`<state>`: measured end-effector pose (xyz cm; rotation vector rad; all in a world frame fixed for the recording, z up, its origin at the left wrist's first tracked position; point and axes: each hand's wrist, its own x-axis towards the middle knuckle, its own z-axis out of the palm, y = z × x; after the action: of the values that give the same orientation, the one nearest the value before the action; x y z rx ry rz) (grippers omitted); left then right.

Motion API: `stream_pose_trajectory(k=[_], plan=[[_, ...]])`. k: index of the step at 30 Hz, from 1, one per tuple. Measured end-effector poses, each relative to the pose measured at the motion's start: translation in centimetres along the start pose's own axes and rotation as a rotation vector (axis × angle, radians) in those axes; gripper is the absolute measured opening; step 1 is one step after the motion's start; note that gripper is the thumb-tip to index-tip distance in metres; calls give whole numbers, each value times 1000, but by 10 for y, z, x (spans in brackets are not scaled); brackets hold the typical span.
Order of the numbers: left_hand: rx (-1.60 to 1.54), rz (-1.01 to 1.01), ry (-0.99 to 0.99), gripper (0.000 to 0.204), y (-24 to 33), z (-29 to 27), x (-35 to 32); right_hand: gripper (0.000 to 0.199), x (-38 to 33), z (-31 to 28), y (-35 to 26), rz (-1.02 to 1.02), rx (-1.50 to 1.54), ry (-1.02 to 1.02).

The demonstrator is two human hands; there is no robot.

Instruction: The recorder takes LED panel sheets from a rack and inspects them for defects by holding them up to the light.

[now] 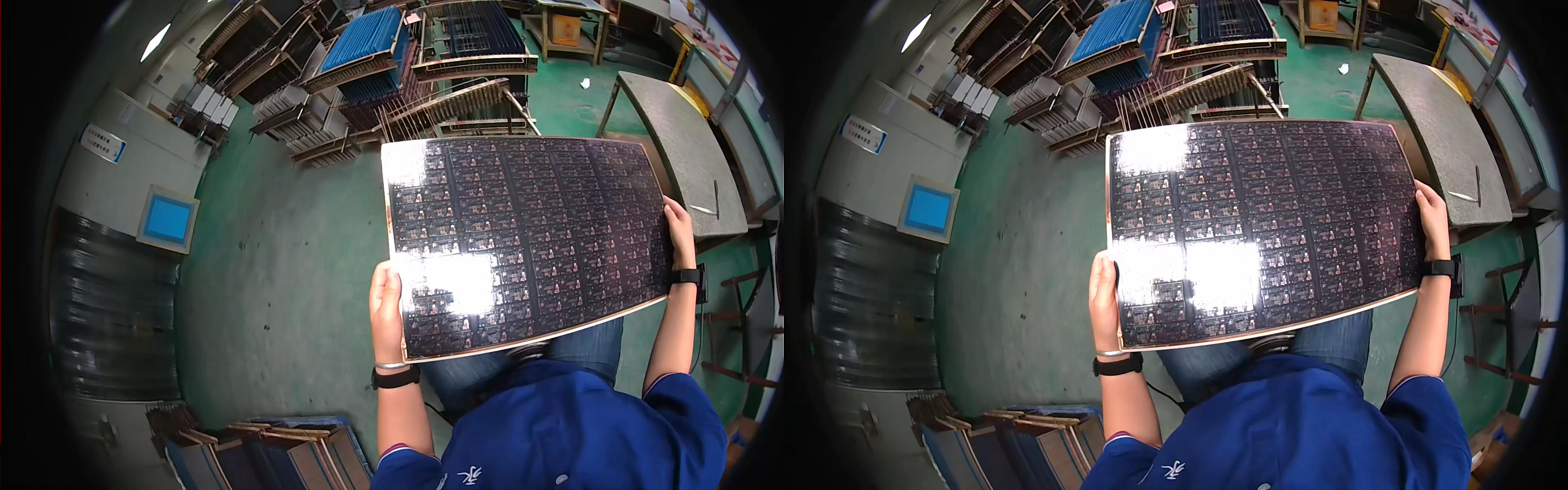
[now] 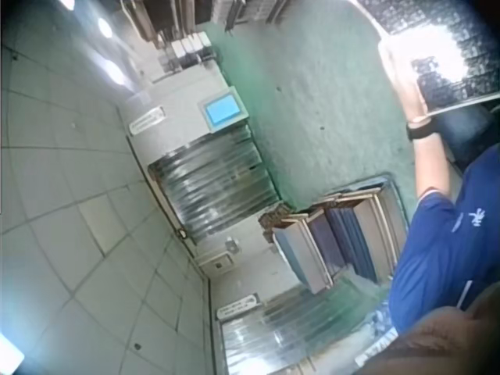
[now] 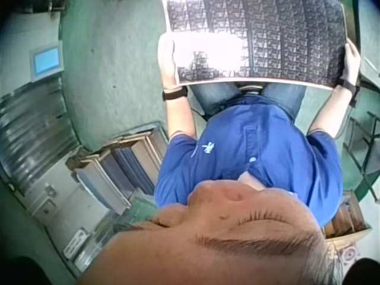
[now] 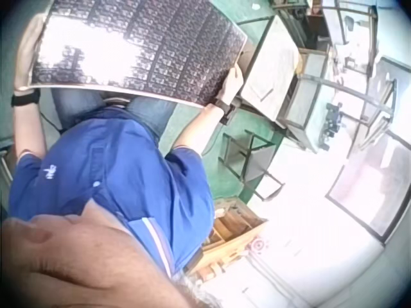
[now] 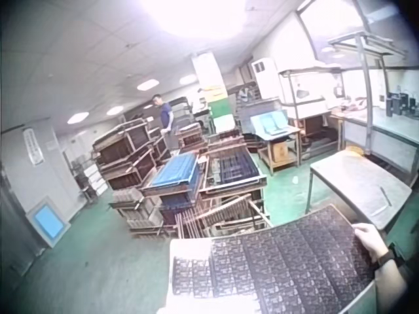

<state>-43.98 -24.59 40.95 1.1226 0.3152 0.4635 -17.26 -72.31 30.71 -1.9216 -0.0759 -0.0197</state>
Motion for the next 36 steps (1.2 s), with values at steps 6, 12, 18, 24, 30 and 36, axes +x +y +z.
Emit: stream_pose_trajectory(k=[6,12,18,24,30,36], plan=[[-48,-19,13,18,0,-3,1,33,-4,1,-10,31,101,17],[110,-3,18,20,3,-21,6,33,-15,14,-57,25,292,-51],[137,-87,55,12,10,-49,4,34,-25,22,-100,75,531,-94],[205,-50,208,6,5,-84,6,40,-36,35,-133,66,719,-313],[334,-44,207,10,6,-106,6,45,-43,40,-150,69,743,-490],[343,-74,331,14,5,-107,-2,45,-45,48,-147,44,749,-493]])
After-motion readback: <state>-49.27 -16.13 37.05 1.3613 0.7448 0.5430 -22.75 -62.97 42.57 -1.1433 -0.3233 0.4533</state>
